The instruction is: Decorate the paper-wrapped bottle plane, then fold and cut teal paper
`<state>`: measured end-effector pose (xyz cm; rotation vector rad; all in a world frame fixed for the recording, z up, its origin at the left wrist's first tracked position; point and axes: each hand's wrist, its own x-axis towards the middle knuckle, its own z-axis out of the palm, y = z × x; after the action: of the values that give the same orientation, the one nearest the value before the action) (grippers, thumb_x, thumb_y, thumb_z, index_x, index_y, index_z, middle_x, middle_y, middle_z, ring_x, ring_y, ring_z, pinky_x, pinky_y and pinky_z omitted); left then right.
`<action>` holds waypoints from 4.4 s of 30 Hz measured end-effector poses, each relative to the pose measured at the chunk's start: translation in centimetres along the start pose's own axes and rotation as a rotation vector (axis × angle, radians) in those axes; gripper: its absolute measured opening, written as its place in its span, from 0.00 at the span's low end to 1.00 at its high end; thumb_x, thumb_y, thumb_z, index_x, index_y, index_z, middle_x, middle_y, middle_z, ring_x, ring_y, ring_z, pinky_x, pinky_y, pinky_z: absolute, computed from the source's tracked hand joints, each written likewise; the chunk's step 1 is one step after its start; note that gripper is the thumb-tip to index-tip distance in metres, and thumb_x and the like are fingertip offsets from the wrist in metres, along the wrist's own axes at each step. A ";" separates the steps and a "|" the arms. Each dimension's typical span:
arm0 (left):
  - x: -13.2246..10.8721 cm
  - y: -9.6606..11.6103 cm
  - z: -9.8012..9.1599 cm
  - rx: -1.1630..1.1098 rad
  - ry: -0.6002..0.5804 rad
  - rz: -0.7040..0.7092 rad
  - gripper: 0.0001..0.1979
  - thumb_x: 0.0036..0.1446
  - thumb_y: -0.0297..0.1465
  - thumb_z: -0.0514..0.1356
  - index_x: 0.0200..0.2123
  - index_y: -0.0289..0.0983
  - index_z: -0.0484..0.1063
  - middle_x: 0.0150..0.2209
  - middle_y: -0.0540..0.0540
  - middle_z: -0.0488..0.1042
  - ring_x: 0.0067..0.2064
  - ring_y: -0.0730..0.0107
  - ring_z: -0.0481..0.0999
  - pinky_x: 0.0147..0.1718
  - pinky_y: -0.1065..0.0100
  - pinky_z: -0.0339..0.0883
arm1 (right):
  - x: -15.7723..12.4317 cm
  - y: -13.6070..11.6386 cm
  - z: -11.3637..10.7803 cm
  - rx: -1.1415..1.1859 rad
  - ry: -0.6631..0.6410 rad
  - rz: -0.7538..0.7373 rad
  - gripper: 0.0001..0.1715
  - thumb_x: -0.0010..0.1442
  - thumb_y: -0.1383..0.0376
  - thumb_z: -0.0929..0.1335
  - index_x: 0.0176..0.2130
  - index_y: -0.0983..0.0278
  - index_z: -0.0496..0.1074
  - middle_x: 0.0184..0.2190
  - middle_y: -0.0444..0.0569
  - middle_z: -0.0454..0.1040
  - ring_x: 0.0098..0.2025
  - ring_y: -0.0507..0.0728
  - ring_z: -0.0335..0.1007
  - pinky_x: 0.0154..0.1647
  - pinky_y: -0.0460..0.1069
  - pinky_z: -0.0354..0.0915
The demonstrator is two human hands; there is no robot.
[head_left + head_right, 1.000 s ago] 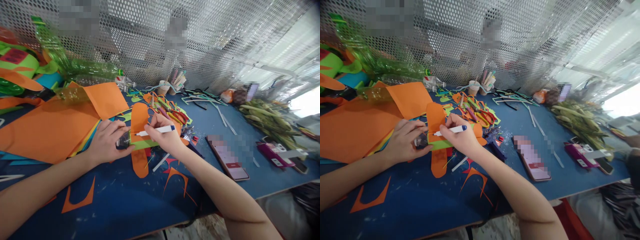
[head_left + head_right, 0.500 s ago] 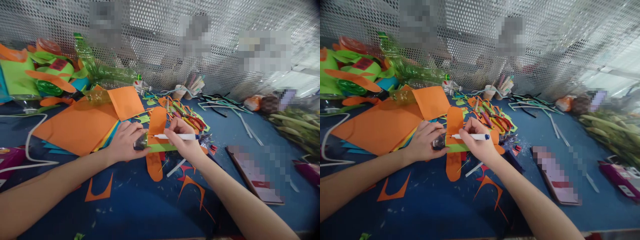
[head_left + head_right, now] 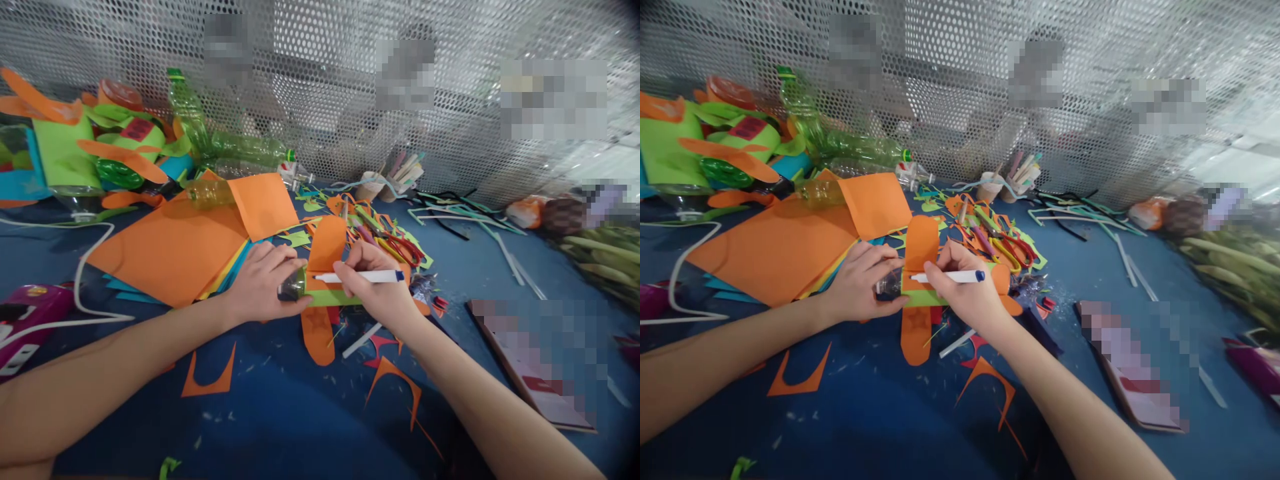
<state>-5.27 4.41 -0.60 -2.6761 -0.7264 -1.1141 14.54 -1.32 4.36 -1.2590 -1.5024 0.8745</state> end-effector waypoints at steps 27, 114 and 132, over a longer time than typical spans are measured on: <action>0.1 0.1 0.0 -0.012 0.012 -0.003 0.25 0.51 0.48 0.59 0.43 0.34 0.70 0.40 0.41 0.72 0.40 0.58 0.68 0.40 0.56 0.62 | 0.1 -0.3 0.0 -0.014 0.010 0.031 0.15 0.56 0.64 0.67 0.24 0.60 0.57 0.13 0.36 0.63 0.14 0.46 0.56 0.16 0.43 0.53; 0.1 0.1 0.1 -0.022 0.047 0.022 0.24 0.50 0.47 0.60 0.42 0.33 0.70 0.38 0.40 0.73 0.38 0.59 0.69 0.39 0.57 0.63 | 0.2 0.0 -0.2 -0.026 0.020 0.022 0.14 0.56 0.67 0.67 0.23 0.60 0.58 0.12 0.36 0.63 0.14 0.47 0.56 0.17 0.44 0.53; 0.0 0.0 0.1 -0.028 0.034 0.014 0.24 0.51 0.48 0.59 0.42 0.34 0.70 0.39 0.41 0.73 0.38 0.59 0.69 0.40 0.56 0.63 | 0.2 0.1 -0.5 -0.076 0.083 0.024 0.14 0.55 0.66 0.66 0.22 0.59 0.57 0.12 0.37 0.62 0.15 0.48 0.54 0.18 0.45 0.51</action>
<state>-5.18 4.47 -0.67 -2.6741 -0.6904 -1.1711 15.00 -1.14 4.49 -1.3548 -1.4693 0.7779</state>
